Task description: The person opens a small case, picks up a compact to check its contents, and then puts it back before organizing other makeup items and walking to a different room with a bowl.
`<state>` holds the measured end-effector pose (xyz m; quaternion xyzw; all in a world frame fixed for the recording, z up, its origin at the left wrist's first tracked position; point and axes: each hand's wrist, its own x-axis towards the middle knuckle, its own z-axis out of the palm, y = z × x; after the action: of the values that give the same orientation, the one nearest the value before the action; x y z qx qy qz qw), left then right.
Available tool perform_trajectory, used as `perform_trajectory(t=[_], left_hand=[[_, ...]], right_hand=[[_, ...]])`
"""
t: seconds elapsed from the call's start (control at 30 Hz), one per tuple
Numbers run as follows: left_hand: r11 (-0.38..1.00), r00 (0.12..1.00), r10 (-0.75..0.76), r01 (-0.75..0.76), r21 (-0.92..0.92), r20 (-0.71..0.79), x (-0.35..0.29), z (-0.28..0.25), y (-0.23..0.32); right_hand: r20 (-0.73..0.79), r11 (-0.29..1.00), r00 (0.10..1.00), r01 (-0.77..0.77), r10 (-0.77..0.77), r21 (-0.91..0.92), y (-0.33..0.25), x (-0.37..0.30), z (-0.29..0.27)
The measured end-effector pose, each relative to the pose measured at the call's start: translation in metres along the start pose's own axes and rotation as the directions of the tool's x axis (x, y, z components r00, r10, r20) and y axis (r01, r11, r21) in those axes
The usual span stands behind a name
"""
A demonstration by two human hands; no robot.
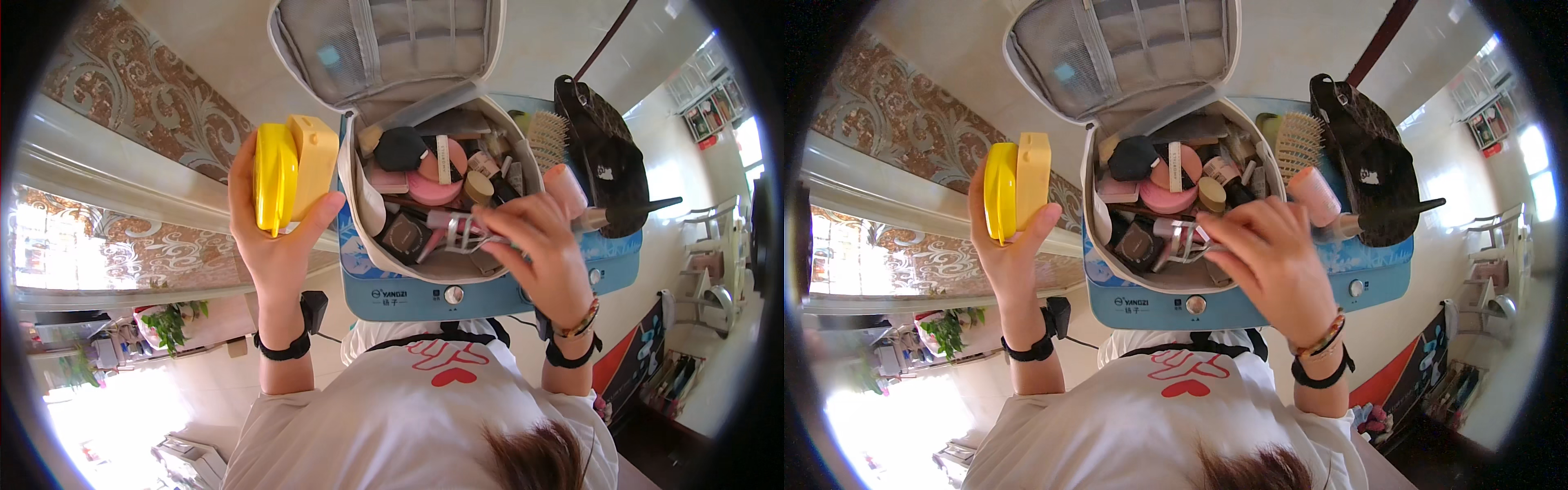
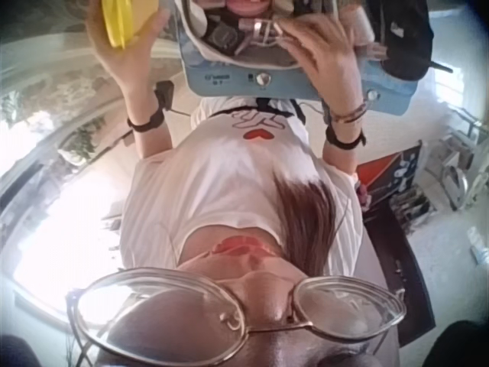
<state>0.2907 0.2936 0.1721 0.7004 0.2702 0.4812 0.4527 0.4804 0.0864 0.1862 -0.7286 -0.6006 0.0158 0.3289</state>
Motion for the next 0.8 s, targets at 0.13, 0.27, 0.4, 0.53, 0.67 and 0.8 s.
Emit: perform_trajectory(t=[0.13,0.27,0.4,0.53,0.67,0.8], left_hand=[[1.000,1.000,-0.013,0.013,-0.024,0.006,0.000,0.003,0.005],[0.998,1.000,-0.014,0.015,-0.055,0.024,-0.002,0.003,0.005],[0.999,0.999,0.027,-0.026,-0.036,0.030,-0.002,0.006,0.003],[0.996,0.999,0.005,0.000,-0.091,0.049,-0.003,0.011,0.004],[0.995,0.990,0.081,-0.075,-0.059,0.116,0.003,0.018,0.005],[0.995,0.994,0.063,-0.055,-0.085,0.093,0.002,0.014,0.012]], right_hand=[[0.075,0.991,0.994,0.091,-0.083,-0.097,-0.004,0.001,0.016],[0.078,0.996,0.997,0.028,-0.021,-0.082,-0.005,0.004,0.017],[0.111,0.999,0.993,-0.051,0.051,0.000,-0.008,0.018,-0.010],[0.178,0.992,0.983,-0.062,0.041,0.113,-0.008,0.036,-0.010],[0.125,0.972,0.965,0.234,-0.232,0.003,0.001,0.048,0.037],[0.193,0.877,0.972,0.204,-0.131,-0.434,0.005,0.059,0.048]])
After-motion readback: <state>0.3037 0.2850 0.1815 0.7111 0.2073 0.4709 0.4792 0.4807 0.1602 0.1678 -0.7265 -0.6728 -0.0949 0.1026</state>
